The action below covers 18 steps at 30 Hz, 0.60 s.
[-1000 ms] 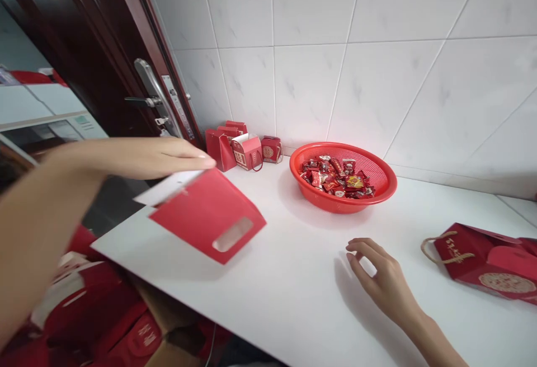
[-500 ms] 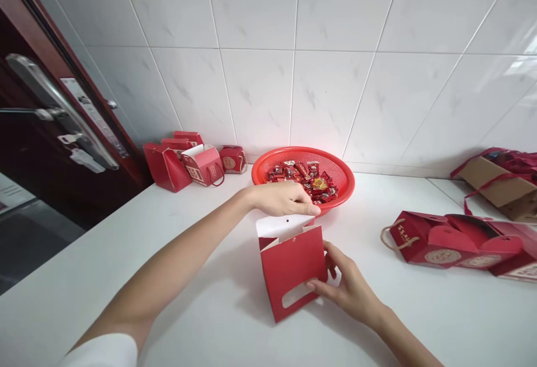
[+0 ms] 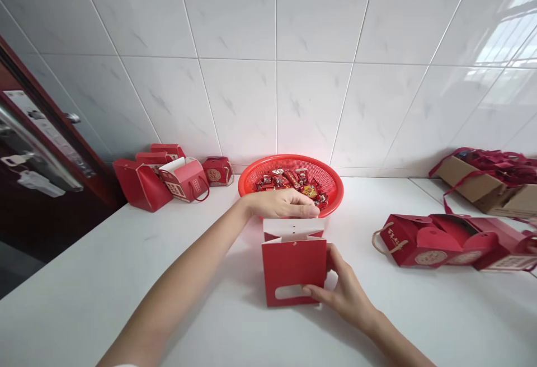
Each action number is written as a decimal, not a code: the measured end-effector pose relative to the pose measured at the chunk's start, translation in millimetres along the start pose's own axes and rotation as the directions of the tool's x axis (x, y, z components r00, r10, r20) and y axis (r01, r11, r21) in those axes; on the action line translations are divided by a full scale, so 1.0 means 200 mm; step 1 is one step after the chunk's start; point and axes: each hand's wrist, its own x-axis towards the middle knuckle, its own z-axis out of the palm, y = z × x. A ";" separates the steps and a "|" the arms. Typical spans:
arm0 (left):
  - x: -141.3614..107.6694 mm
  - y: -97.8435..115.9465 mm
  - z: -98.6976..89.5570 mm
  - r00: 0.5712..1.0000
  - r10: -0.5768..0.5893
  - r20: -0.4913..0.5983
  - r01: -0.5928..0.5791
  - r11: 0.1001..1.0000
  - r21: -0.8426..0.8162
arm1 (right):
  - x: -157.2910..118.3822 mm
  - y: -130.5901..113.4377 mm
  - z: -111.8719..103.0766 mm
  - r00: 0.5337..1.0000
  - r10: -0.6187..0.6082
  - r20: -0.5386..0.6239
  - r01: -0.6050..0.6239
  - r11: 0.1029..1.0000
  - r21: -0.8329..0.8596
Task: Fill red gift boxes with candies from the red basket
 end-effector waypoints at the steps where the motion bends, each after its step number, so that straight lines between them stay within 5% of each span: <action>1: -0.01 0.01 -0.03 0.999 0.002 -0.036 -0.001 1.000 0.026 | 0.01 0.00 -0.01 1.000 0.014 -0.027 -0.014 1.000 -0.013; 4: -0.03 -0.03 -0.14 0.966 0.000 -0.259 0.015 0.998 0.053 | 0.02 0.02 -0.03 0.994 0.072 -0.087 -0.075 0.997 -0.034; 9: -0.04 -0.26 -0.33 0.817 0.043 -0.575 0.058 0.986 0.156 | 0.03 0.04 -0.05 0.998 0.027 -0.055 -0.030 0.998 -0.057; 13: -0.01 -0.40 -0.39 0.833 -0.046 -0.551 0.291 0.883 0.368 | 0.03 0.06 -0.08 0.987 -0.150 -0.051 0.145 0.984 -0.100; 18: 0.09 -0.43 -0.37 0.891 -0.112 -0.440 0.349 0.790 0.505 | 0.06 0.08 -0.17 0.893 -0.223 -0.391 0.162 0.970 -0.184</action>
